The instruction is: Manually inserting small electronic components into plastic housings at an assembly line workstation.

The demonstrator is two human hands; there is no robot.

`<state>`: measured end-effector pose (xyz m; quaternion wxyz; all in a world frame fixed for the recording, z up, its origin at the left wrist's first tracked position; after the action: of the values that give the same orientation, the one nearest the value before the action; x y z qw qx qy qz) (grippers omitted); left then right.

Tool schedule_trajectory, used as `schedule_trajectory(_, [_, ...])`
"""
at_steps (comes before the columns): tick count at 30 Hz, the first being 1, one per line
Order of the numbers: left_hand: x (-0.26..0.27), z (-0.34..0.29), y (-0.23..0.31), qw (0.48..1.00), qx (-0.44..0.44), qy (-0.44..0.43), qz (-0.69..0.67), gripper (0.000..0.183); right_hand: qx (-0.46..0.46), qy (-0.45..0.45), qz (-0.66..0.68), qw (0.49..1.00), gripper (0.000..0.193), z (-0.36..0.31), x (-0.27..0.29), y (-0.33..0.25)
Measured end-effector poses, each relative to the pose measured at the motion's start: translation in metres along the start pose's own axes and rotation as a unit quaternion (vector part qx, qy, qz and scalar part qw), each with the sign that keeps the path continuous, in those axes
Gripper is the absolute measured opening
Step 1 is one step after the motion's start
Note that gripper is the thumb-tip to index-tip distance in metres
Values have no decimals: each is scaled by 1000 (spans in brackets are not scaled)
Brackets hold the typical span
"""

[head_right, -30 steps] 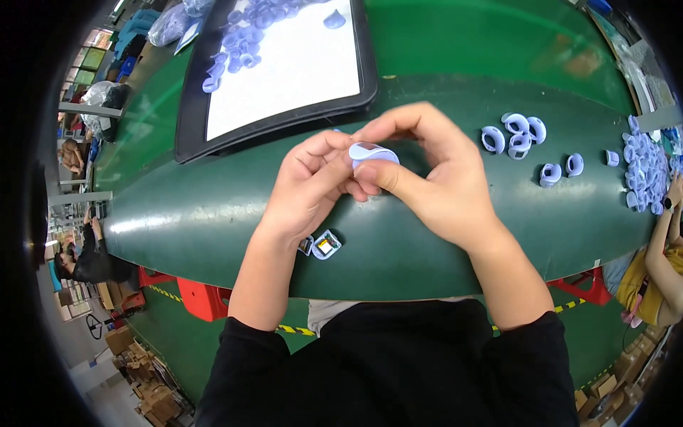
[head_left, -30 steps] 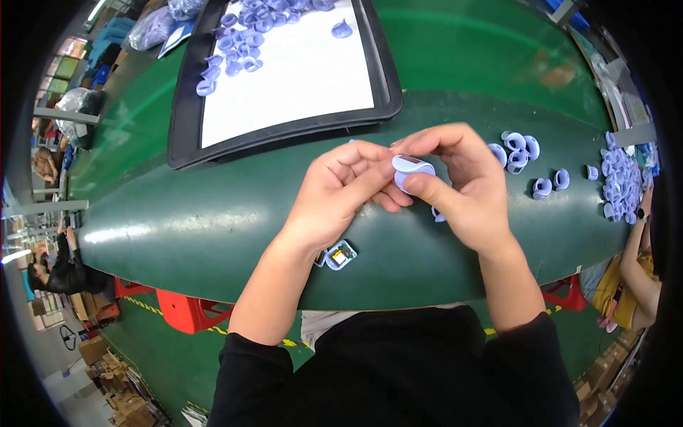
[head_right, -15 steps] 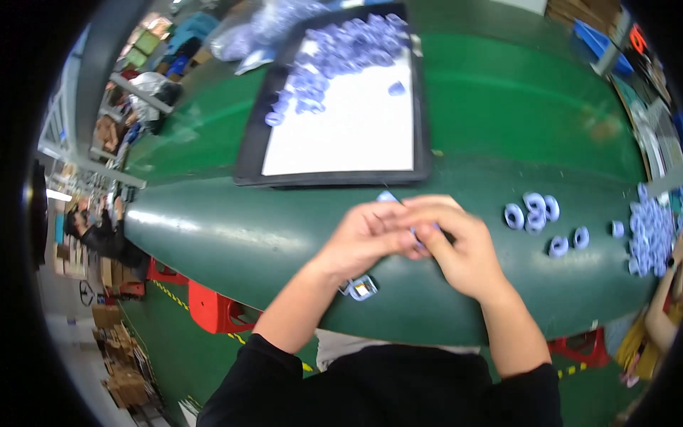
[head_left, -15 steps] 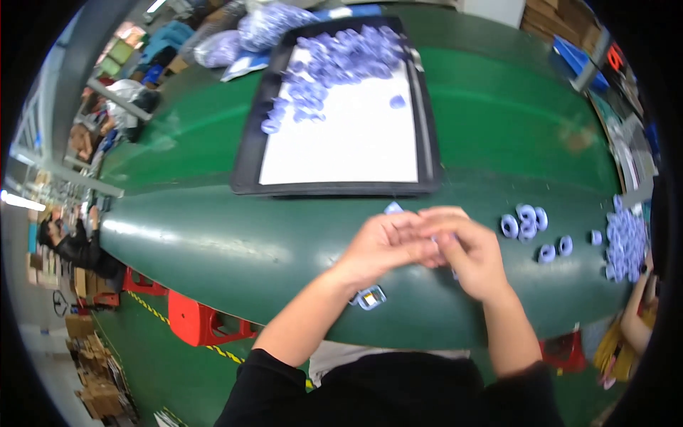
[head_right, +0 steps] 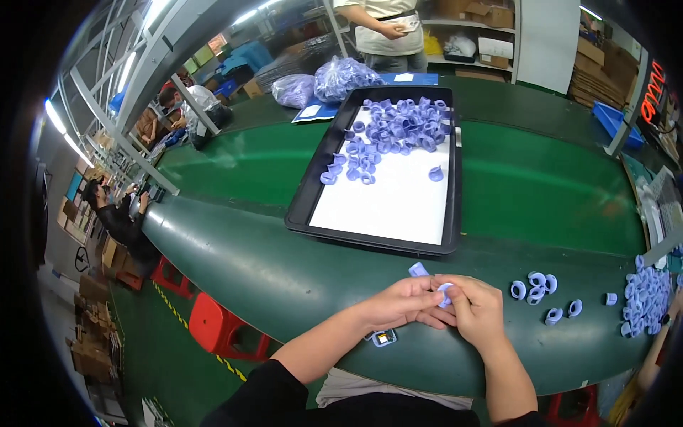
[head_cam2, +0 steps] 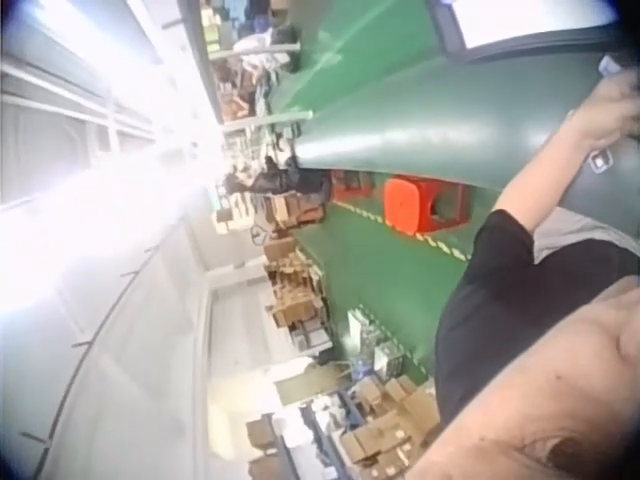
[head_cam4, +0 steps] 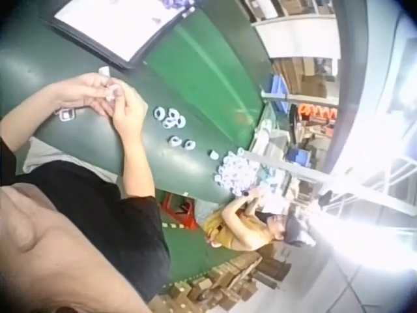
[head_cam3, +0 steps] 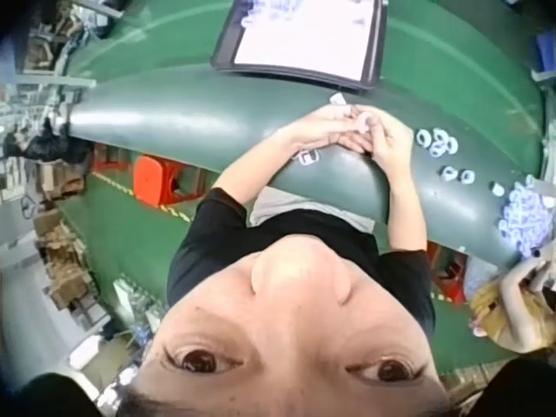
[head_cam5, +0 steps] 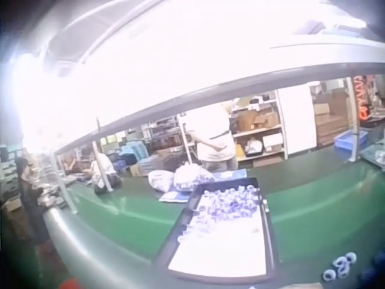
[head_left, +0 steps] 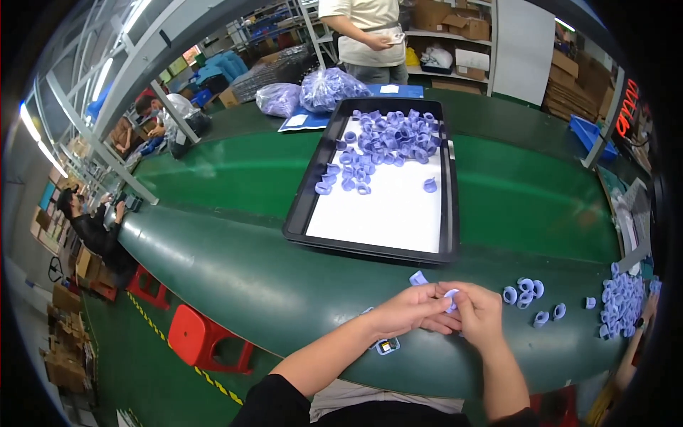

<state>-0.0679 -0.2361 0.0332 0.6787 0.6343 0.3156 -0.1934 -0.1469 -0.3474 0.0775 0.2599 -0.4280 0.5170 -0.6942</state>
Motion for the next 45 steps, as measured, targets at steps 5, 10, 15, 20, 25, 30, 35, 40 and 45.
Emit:
schedule_trajectory(5, [6,1,7,998,-25,-7,56,42,-58,-44,45,996,24,0,1,-5])
schedule_trajectory(10, [20,-2,13,990,-13,24,142,43,-27,-65,30,997,35,4,3,-5])
schedule_trajectory(15, [36,-5,55,950,-114,86,277,25,13,100,-226,969,30,13,42,-10])
schedule_trajectory(20, [55,-26,81,921,-95,125,356,18,-23,106,-377,920,24,16,73,18])
schedule_trajectory(25, [48,-66,83,820,12,148,553,22,-91,103,-429,893,27,8,101,42])
schedule_trajectory(30, [53,-101,71,740,-14,120,661,24,-38,1,-291,956,31,9,81,20])
schedule_trajectory(35, [52,-96,74,721,-42,119,682,19,-80,-255,-220,938,33,-11,43,13])
schedule_trajectory(40, [49,-69,82,812,-108,194,540,18,-117,-195,-265,937,23,5,20,22])
schedule_trajectory(45, [9,-12,78,892,-145,96,417,22,-139,-73,-152,976,19,9,19,15])
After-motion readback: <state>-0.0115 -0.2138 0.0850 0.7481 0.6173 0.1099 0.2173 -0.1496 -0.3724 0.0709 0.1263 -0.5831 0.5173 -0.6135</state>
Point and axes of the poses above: each hand's wrist, its own z-axis towards the middle knuckle, its own x-axis out of the back of the hand, y = z × x, the point moved 6 cm from there along z, towards the middle knuckle, and after that the axes turned 14 degrees about -x, right-handed, at the moved point
